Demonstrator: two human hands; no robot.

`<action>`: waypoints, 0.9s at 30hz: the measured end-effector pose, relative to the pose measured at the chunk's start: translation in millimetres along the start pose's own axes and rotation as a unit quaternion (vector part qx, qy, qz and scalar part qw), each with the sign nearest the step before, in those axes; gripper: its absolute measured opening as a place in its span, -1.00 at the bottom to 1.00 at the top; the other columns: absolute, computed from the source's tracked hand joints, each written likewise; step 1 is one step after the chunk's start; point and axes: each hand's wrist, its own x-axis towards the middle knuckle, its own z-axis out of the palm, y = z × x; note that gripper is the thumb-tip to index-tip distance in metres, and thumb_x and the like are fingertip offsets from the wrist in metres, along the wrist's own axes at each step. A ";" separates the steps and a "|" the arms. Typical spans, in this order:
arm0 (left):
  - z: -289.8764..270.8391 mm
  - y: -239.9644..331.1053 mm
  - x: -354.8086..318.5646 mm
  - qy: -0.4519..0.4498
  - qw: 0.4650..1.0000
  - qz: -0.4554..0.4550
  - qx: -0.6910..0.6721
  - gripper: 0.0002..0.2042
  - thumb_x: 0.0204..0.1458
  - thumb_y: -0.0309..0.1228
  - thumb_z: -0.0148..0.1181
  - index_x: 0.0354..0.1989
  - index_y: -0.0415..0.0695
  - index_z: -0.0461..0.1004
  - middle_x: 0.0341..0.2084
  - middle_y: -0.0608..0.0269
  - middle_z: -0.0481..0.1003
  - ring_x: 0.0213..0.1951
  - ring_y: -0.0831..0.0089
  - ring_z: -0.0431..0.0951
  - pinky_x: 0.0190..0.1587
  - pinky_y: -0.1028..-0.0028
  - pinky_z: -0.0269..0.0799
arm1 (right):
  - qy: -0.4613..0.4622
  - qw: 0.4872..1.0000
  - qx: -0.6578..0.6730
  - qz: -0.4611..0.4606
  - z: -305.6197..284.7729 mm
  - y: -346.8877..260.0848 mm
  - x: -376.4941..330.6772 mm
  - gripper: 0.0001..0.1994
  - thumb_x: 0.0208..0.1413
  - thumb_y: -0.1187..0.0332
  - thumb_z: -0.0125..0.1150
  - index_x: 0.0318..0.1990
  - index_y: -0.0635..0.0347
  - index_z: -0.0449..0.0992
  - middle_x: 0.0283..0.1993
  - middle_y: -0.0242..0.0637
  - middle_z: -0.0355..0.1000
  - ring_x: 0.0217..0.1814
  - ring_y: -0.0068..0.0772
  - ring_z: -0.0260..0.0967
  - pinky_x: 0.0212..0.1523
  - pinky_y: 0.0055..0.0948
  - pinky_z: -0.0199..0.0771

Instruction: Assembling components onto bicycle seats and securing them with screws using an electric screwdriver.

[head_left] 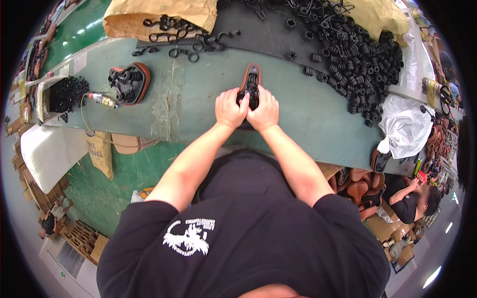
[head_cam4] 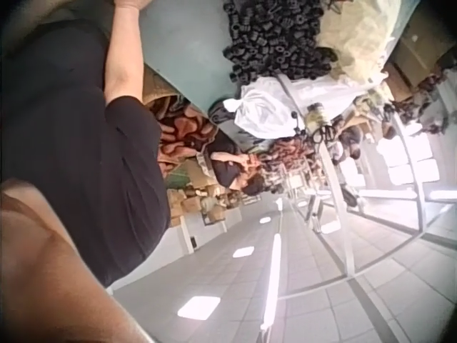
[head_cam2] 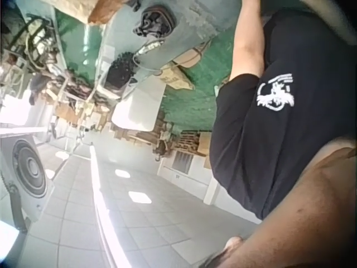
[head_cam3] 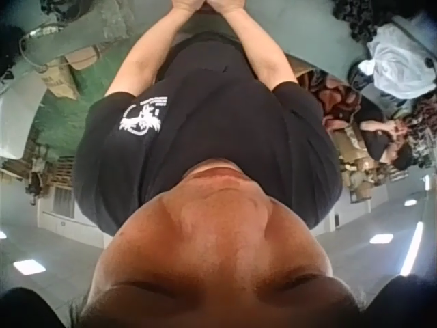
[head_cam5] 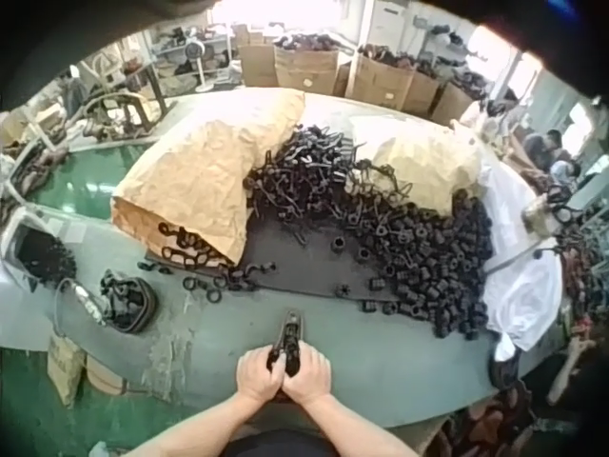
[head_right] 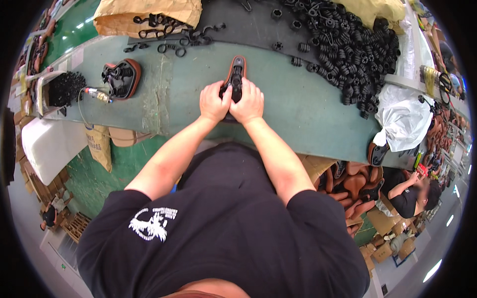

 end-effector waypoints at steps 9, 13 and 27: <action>-42.1 -46.8 15.5 -0.376 0.840 -0.345 -0.184 -0.56 0.15 -0.25 0.42 0.19 -0.10 0.61 -0.19 0.21 0.71 -0.29 0.38 0.71 -0.34 0.29 0.61 | -0.100 0.953 0.212 0.193 -47.1 59.4 -16.3 -0.27 0.31 -0.05 0.31 0.42 0.34 0.34 0.39 0.15 0.43 0.39 0.02 0.46 0.37 -0.16 0.44; -78.6 -90.5 -19.1 -0.290 0.838 -0.386 -0.253 -0.52 0.16 -0.40 0.42 0.28 -0.07 0.56 -0.13 0.23 0.69 -0.29 0.41 0.70 -0.40 0.33 0.63 | -0.121 0.953 0.120 0.252 -67.1 115.3 -49.2 -0.39 0.37 -0.03 0.25 0.31 0.34 0.47 0.25 0.07 0.56 0.31 -0.05 0.54 0.31 -0.20 0.48; -259.2 -304.9 -130.5 0.118 0.702 -0.563 -0.420 -0.52 0.38 -0.42 0.15 0.47 0.00 0.31 0.11 0.16 0.62 0.01 0.16 0.71 -0.08 -0.11 0.71 | -0.194 0.960 0.033 0.200 -45.3 83.1 -87.6 -0.57 0.35 0.07 0.28 0.09 0.29 0.62 0.12 -0.06 0.56 0.01 -0.14 0.59 0.12 -0.21 0.57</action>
